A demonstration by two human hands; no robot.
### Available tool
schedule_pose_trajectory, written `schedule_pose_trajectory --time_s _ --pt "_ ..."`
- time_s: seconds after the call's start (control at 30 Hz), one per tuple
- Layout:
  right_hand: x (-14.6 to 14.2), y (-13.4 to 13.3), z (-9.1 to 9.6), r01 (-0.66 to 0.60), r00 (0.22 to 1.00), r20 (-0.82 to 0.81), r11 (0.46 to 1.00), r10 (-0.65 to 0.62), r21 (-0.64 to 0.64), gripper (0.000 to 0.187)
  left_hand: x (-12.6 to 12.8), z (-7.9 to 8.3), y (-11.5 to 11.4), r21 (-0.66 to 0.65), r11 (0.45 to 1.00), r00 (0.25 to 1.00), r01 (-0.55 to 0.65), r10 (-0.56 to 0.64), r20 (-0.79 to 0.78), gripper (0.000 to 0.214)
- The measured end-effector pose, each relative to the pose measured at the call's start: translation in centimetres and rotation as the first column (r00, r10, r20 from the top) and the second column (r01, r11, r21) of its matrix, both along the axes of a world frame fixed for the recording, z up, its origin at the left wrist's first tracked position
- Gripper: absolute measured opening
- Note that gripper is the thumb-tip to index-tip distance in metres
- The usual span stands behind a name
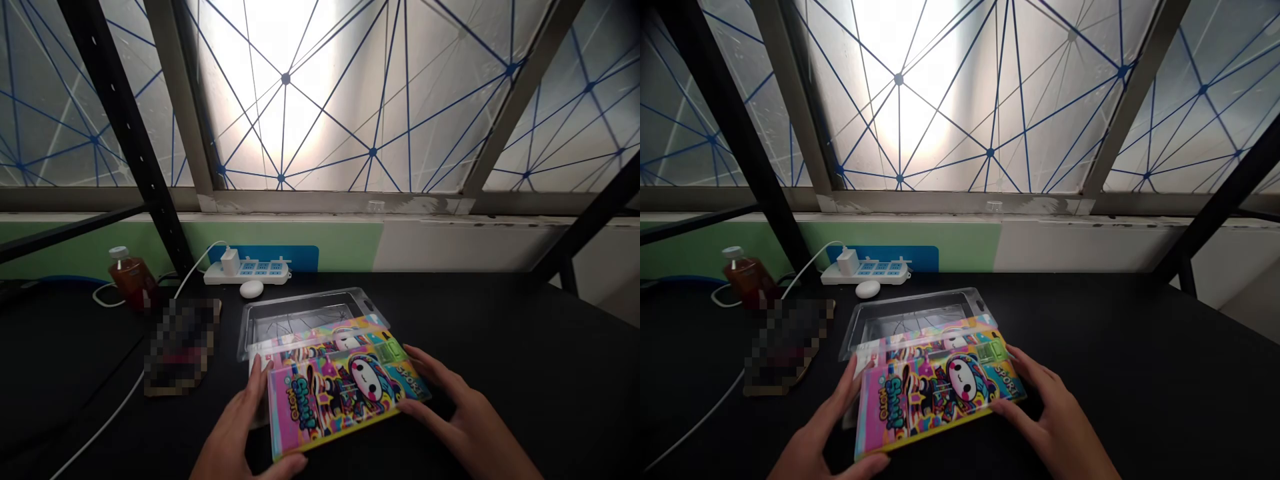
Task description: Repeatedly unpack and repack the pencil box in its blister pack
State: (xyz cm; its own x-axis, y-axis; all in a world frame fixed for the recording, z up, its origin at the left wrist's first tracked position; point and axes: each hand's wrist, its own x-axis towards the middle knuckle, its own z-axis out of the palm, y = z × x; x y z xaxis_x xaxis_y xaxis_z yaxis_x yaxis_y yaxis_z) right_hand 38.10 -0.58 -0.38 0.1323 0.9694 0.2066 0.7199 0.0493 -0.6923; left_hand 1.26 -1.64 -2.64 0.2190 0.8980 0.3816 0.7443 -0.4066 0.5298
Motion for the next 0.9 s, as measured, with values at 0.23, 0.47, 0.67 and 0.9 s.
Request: schedule_pose_trajectory --time_s 0.23,0.47,0.67,0.9 --pt "-1.1 -0.3 4.2 0.046 0.996 -0.08 0.989 -0.035 0.142 0.073 -0.5 5.5 1.1 0.189 0.98 0.997 0.067 -0.074 0.031 0.089" --pt "-2.7 8.8 6.1 -0.18 0.966 0.214 0.972 0.146 0.15 0.063 -0.6 9.0 7.6 -0.148 0.984 0.963 -0.095 0.054 -0.263 0.08" --pt "-4.1 11.9 3.1 -0.296 0.911 0.331 0.949 0.247 0.105 0.061 -0.8 8.6 8.4 -0.273 0.947 0.917 -0.172 0.053 -0.394 0.072" --pt "-4.1 11.5 2.6 -0.435 0.81 0.495 0.889 0.315 0.145 0.051 2.3 10.1 8.0 -0.252 0.946 0.832 -0.203 0.03 -0.554 0.062"
